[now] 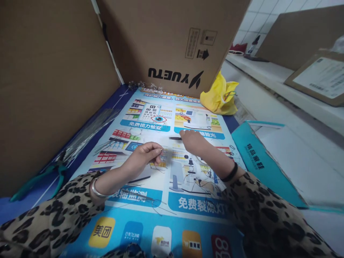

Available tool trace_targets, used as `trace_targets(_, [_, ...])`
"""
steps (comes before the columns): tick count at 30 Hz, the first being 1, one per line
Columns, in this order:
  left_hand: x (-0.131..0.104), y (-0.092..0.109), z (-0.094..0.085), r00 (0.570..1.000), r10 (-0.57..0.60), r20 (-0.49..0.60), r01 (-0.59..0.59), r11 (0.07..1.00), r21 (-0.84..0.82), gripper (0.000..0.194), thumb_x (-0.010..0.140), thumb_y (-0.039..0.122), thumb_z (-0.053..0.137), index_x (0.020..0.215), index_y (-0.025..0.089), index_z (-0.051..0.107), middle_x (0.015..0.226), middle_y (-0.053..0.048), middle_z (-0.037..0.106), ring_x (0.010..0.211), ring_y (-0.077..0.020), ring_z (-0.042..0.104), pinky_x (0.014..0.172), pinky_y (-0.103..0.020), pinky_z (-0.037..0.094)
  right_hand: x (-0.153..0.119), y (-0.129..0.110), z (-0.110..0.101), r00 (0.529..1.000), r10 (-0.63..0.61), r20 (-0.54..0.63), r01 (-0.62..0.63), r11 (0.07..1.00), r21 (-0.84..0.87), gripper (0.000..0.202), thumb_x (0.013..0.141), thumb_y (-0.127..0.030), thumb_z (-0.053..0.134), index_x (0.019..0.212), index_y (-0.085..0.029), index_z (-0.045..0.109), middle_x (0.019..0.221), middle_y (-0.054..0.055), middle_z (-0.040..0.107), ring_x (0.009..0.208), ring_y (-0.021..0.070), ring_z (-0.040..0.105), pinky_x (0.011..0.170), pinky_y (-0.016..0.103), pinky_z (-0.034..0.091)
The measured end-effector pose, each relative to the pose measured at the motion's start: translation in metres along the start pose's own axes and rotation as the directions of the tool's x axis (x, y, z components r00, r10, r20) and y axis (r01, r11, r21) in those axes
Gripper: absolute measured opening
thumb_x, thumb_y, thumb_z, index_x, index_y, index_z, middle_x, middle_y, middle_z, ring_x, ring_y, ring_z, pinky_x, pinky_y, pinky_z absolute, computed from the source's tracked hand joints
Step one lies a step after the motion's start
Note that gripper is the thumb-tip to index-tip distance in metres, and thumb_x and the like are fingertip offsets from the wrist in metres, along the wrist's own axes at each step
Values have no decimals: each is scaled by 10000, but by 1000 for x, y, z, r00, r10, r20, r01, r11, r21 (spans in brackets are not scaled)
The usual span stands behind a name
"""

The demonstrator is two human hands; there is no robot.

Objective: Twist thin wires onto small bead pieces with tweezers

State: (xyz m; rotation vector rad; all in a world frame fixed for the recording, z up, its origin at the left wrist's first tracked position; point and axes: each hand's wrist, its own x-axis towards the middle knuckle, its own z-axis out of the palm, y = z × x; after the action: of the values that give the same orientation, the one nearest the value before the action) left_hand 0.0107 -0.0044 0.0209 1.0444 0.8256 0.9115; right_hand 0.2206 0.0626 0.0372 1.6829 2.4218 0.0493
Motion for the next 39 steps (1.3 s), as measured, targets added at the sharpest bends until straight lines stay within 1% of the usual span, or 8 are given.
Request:
trace_targets(4, [-4, 9, -3, 993, 111, 48, -110, 994, -21, 189, 810, 338, 570, 839, 151, 577, 737, -5, 590, 605, -75, 530, 592, -213, 420, -17, -7, -24, 994, 78, -74, -65, 985, 162, 245, 870, -188, 295, 1036, -156, 473, 886, 115, 622, 741, 196, 569, 584, 273, 373])
trace_targets(9, [-16, 23, 2, 934, 202, 296, -274, 934, 227, 159, 840, 303, 515, 825, 171, 603, 723, -15, 581, 686, -113, 547, 691, -256, 442, -54, -32, -38, 999, 38, -17, -7, 539, 842, 278, 844, -447, 416, 832, -203, 548, 651, 25, 574, 646, 170, 534, 608, 290, 399])
trace_targets(15, [-25, 22, 11, 804, 313, 505, -559, 689, 462, 148, 826, 186, 458, 777, 191, 598, 880, -67, 635, 878, -157, 583, 834, -284, 452, -83, -44, -21, 970, -228, 80, -13, 283, 959, 376, 811, -529, 463, 698, -184, 560, 657, 28, 547, 640, 149, 502, 623, 289, 402])
trace_targets(21, [-20, 14, 11, 743, 418, 523, -652, 626, 427, 96, 716, 101, 503, 688, 150, 581, 829, -79, 628, 827, -159, 589, 779, -280, 472, -88, -41, 6, 980, -187, 67, -18, 248, 968, 325, 820, -474, 501, 703, -176, 557, 678, 14, 559, 666, 140, 514, 631, 267, 405])
trace_targets(24, [-21, 9, 15, 832, 403, 382, -541, 740, 399, 58, 745, 147, 534, 762, 151, 590, 852, -76, 616, 857, -167, 579, 792, -305, 467, -90, -46, 15, 999, 0, 40, -39, 219, 975, 298, 795, -473, 531, 714, -186, 547, 663, 2, 540, 657, 139, 495, 614, 262, 404])
trace_targets(28, [-25, -1, 24, 989, 85, 120, -96, 991, 89, 280, 788, 296, 575, 1013, 133, 543, 845, -75, 605, 777, -160, 594, 659, -284, 476, -91, -55, 18, 973, 229, -24, -42, 278, 960, 265, 796, -447, 531, 729, -195, 577, 660, 7, 575, 653, 146, 513, 617, 264, 411])
trace_targets(31, [-26, -6, 29, 990, -32, 140, 43, 996, -75, 352, 810, 356, 560, 1056, 104, 566, 844, -87, 616, 797, -161, 604, 646, -265, 467, -90, -61, 18, 942, 323, -93, -31, 360, 932, 238, 791, -420, 531, 724, -199, 591, 633, 10, 602, 626, 154, 541, 601, 265, 417])
trace_targets(39, [-21, -9, 29, 993, -107, -41, 105, 994, -42, 264, 813, 289, 539, 972, 101, 635, 769, -61, 642, 691, -124, 595, 623, -258, 455, -89, -70, 23, 935, 329, -130, -40, 463, 886, 210, 789, -402, 546, 700, -220, 601, 673, 13, 655, 663, 173, 588, 640, 275, 427])
